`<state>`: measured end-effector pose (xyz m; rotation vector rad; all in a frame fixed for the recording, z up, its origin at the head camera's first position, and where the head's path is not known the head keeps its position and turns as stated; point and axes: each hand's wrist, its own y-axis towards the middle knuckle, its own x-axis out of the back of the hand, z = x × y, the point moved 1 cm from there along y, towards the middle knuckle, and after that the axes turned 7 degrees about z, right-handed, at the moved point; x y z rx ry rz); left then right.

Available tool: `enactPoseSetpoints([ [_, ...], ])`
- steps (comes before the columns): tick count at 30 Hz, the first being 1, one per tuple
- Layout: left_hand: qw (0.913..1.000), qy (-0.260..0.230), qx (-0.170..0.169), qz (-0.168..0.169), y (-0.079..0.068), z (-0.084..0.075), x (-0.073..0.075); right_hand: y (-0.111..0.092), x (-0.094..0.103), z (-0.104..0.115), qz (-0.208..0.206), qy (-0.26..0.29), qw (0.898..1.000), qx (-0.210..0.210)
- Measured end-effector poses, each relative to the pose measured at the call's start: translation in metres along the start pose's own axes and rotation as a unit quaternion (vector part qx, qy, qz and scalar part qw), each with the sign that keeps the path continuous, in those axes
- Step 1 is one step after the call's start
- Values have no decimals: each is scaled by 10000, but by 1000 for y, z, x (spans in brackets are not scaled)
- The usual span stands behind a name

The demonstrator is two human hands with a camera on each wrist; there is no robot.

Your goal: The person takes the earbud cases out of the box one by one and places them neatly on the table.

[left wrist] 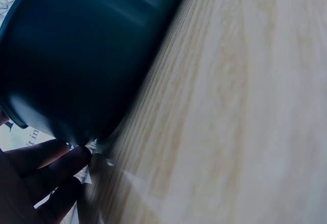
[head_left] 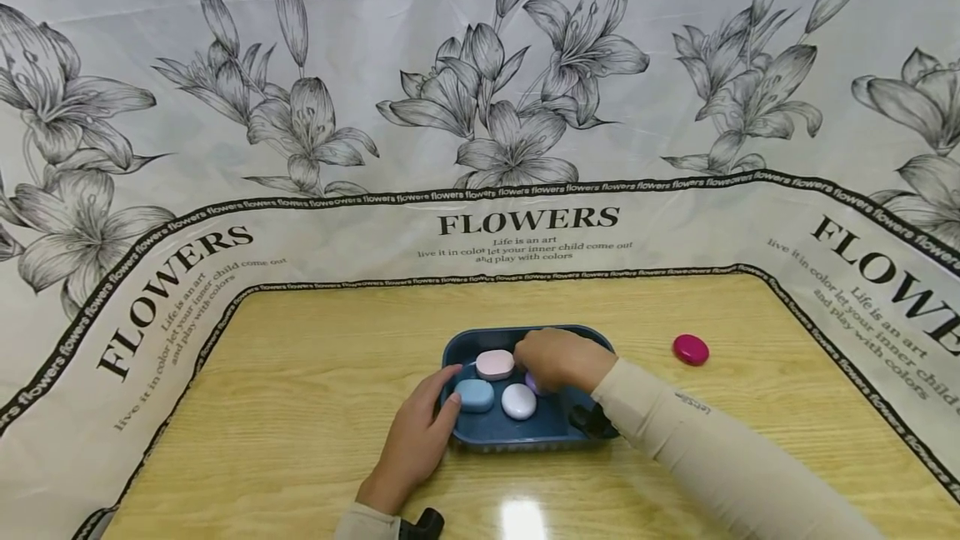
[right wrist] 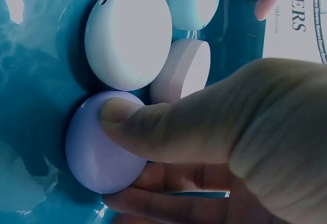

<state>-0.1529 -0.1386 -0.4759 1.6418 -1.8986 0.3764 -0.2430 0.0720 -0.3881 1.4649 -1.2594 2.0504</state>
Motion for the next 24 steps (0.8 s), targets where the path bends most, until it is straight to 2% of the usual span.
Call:
enactPoseSetpoints([
  [9, 10000, 50, -8, 0, 2, -1, 1, 2, 1, 3, -10, -417, 9990, -151],
  [17, 10000, 34, -50, -13, 2, -1, 0, 2, 0, 3, 125, -528, 9982, -261],
  [24, 10000, 70, 23, 13, 1, 0, -1, 0, -1, 5, 27, -573, 9981, -206],
])
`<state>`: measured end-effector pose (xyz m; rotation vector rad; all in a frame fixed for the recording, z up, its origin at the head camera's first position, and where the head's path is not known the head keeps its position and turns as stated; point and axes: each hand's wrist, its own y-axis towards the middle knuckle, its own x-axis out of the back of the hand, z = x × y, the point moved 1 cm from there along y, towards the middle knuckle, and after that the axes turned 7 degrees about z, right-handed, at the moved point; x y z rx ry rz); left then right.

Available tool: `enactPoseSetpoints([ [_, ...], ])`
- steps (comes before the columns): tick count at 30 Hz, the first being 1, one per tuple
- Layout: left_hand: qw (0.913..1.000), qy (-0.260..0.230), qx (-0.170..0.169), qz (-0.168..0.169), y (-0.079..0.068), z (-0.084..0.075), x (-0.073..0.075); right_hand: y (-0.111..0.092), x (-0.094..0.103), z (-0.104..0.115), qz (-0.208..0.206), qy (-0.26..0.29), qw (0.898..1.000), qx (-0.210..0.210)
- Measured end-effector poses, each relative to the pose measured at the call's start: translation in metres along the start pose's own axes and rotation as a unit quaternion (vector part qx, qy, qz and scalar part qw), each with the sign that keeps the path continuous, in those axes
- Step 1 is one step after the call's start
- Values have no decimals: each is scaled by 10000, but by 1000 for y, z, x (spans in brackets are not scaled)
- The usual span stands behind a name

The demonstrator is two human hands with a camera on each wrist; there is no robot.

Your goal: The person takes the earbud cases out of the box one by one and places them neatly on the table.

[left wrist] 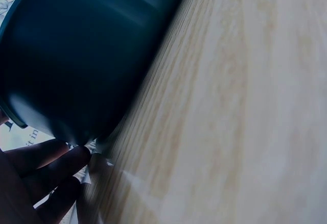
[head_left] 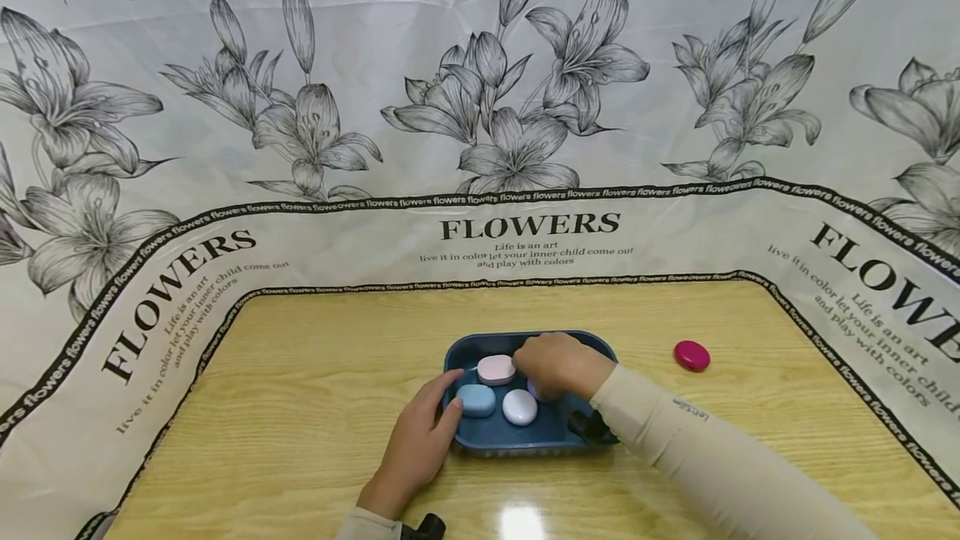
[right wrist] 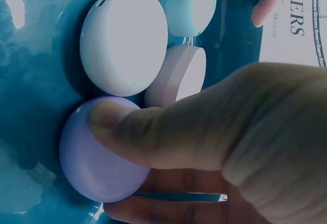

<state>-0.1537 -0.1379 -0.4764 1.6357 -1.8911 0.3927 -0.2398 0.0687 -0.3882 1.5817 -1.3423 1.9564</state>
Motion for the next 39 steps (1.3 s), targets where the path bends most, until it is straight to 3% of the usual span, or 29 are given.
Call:
enactPoseSetpoints([
  [11, 10000, -22, -88, -33, -1, 2, -1, -6, 0, -2, -12, -148, 9999, -6],
  [23, 10000, -51, -12, -5, -2, 0, 0, -17, 5, -11, -190, 547, 9982, 144],
  [34, 10000, -45, -8, 13, -2, 0, 2, -42, 7, -23, -834, 1761, 9798, 452],
  [39, 10000, -57, -28, -2, -2, -1, 0, -56, -1, -32, -1344, 2400, 9605, 424],
])
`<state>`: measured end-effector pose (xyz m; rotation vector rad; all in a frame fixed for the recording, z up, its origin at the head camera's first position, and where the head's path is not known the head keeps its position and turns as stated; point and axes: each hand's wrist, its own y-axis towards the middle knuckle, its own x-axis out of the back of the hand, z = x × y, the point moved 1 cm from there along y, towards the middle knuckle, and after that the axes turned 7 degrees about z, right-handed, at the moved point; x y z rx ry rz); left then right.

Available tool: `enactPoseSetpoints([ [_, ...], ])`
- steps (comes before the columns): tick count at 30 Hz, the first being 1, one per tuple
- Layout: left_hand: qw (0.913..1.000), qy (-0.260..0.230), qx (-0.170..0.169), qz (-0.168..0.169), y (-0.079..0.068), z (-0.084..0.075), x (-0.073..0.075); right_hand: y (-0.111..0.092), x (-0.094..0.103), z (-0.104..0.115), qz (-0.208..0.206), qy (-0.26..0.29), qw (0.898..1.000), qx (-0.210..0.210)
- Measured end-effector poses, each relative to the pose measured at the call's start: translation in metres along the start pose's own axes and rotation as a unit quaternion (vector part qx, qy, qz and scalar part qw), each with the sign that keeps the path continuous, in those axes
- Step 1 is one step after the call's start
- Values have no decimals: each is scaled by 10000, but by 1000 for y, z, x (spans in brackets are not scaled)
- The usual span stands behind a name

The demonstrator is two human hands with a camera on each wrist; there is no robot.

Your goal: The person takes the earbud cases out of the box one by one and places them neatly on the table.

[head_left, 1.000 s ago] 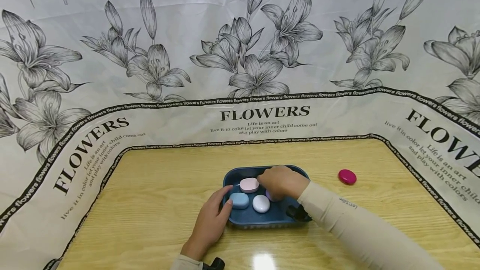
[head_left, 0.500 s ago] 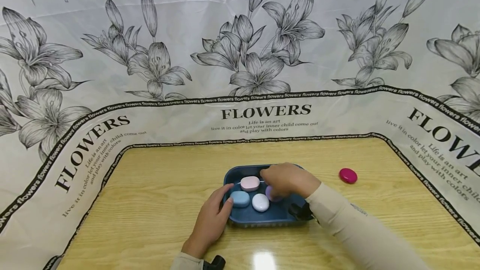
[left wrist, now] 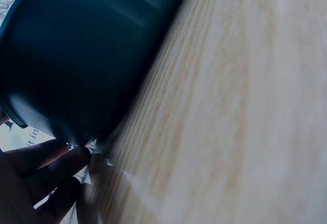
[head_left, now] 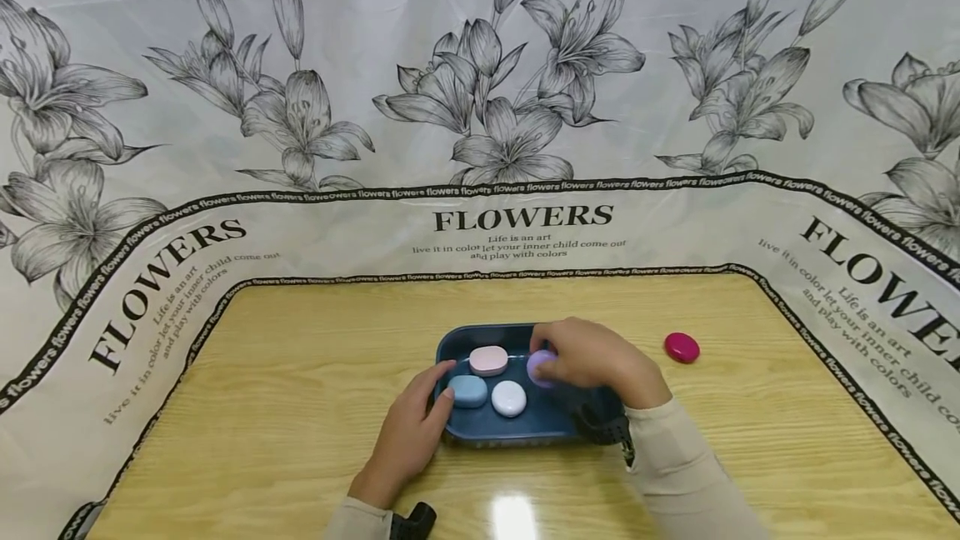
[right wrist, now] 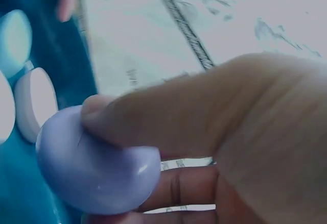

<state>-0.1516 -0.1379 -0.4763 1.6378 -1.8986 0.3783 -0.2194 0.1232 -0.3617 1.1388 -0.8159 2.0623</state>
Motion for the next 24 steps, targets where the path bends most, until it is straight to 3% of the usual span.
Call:
enactPoseSetpoints([
  [6, 10000, -11, 6, 72, -1, 0, 2, -8, -6, -10, -597, 900, 9941, -46],
  [24, 9999, -95, 82, 32, 1, -2, 1, -19, -2, -30, -1215, 1301, 9839, -136],
])
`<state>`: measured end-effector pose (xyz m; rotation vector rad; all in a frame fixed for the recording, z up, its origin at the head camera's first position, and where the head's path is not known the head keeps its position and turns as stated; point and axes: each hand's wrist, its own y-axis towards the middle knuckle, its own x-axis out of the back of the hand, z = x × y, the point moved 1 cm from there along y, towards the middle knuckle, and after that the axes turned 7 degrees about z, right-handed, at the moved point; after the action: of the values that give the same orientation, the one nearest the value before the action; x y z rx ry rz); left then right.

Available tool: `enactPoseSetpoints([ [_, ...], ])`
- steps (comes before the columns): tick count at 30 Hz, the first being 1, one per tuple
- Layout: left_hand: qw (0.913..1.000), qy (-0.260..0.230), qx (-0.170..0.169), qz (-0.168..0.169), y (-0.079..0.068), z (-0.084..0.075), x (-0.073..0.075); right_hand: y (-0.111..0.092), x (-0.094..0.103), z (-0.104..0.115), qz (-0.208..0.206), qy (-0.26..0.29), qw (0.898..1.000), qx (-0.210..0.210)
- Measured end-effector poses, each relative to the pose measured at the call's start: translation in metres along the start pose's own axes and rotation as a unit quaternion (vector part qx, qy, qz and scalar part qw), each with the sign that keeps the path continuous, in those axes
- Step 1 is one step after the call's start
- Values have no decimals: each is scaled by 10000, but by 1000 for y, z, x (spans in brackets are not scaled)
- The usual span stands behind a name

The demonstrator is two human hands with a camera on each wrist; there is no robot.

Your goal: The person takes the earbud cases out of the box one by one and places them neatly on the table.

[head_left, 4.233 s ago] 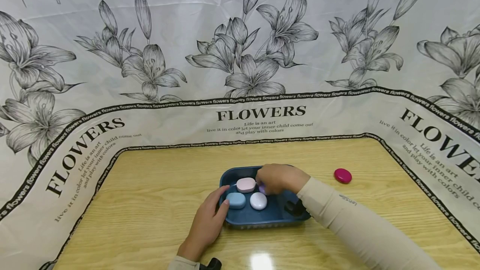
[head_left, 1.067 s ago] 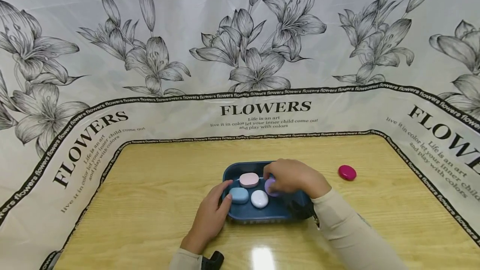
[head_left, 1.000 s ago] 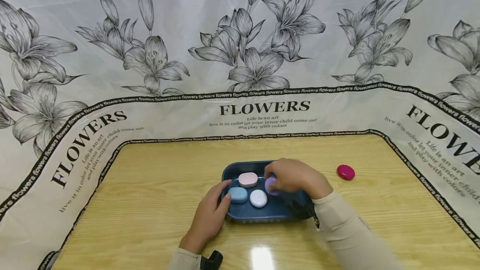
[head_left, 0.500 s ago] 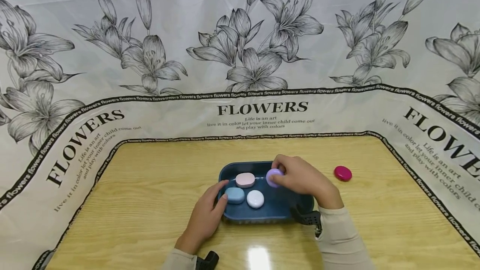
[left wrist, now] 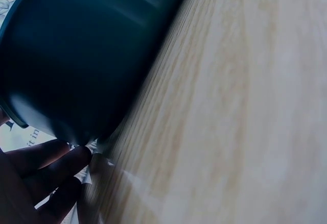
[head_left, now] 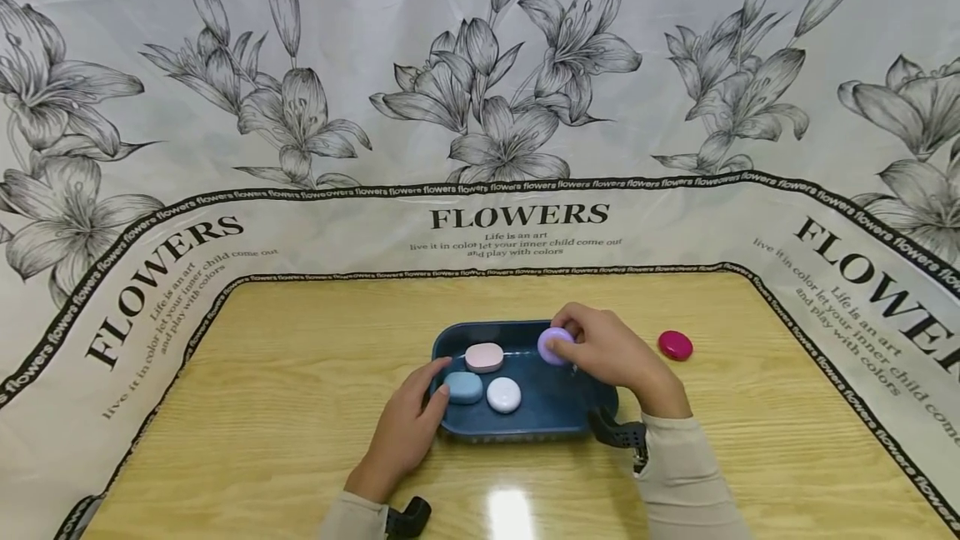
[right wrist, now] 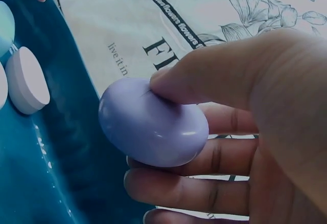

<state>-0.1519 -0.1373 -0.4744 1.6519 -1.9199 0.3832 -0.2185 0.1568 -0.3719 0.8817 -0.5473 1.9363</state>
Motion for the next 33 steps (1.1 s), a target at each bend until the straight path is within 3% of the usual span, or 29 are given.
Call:
enactPoseSetpoints([
  [4, 10000, 25, -49, 43, -1, 2, 0, -2, 0, -2, -114, -53, 9999, 116],
  [13, 9998, 27, -139, 101, 2, 2, -2, -8, 3, -8, -230, 47, 9997, -49],
  [33, 10000, 20, -3, 4, 0, 4, -1, -24, 8, -22, -785, 175, 9960, -379],
])
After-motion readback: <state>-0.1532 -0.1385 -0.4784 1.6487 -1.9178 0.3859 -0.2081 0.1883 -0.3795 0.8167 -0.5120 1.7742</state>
